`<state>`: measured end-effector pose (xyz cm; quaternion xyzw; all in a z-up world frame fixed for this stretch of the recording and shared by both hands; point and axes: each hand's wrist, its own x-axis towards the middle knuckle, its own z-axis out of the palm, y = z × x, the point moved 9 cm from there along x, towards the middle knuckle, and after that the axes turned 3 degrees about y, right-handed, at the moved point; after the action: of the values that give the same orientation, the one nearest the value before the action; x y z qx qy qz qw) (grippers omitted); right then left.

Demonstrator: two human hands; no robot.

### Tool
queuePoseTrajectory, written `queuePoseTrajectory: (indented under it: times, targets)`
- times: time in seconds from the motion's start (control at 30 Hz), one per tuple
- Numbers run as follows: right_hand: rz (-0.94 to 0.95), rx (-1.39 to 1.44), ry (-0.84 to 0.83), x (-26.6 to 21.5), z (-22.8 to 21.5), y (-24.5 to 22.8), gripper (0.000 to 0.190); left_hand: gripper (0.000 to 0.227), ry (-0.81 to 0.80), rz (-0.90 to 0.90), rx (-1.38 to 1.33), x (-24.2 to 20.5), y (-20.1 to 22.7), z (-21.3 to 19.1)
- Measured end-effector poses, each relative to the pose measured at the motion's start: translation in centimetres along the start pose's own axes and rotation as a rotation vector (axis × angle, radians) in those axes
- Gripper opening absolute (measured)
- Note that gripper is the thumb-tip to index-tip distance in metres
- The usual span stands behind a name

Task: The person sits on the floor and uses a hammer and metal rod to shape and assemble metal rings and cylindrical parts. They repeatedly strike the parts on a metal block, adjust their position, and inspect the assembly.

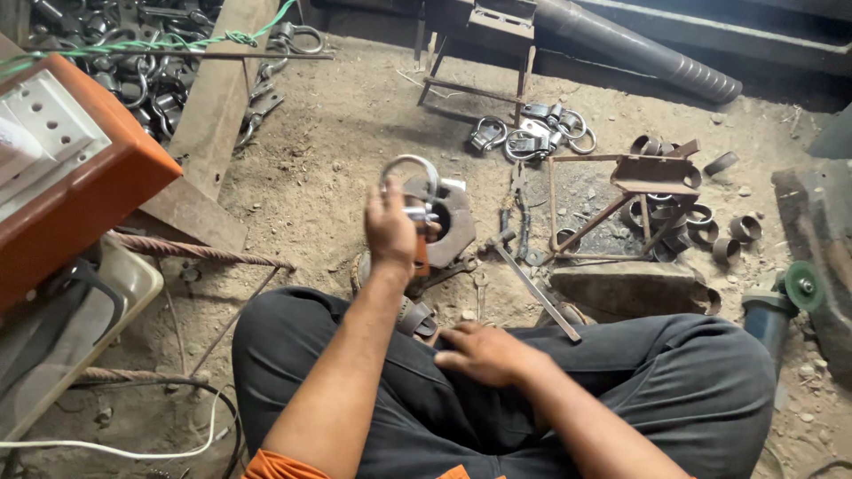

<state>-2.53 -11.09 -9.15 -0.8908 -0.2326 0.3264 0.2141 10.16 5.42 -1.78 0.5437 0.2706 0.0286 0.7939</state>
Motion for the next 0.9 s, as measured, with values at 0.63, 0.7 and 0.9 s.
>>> queuePoseTrajectory:
  times: [0.63,0.7,0.9]
  targets:
    - [0.234,-0.220,-0.135,-0.4,-1.0,1.9,0.080,0.034,0.098,-0.088,-0.311,3.0,-3.5,-1.5]
    - [0.325,-0.331,-0.158,-0.8,-1.0,3.0,0.087,0.035,0.119,-0.043,-0.260,3.0,-3.5,-2.0]
    - [0.354,-0.453,-0.030,-2.8,0.9,4.1,0.096,0.036,0.211,0.104,-0.090,-2.0,-2.3,-5.4]
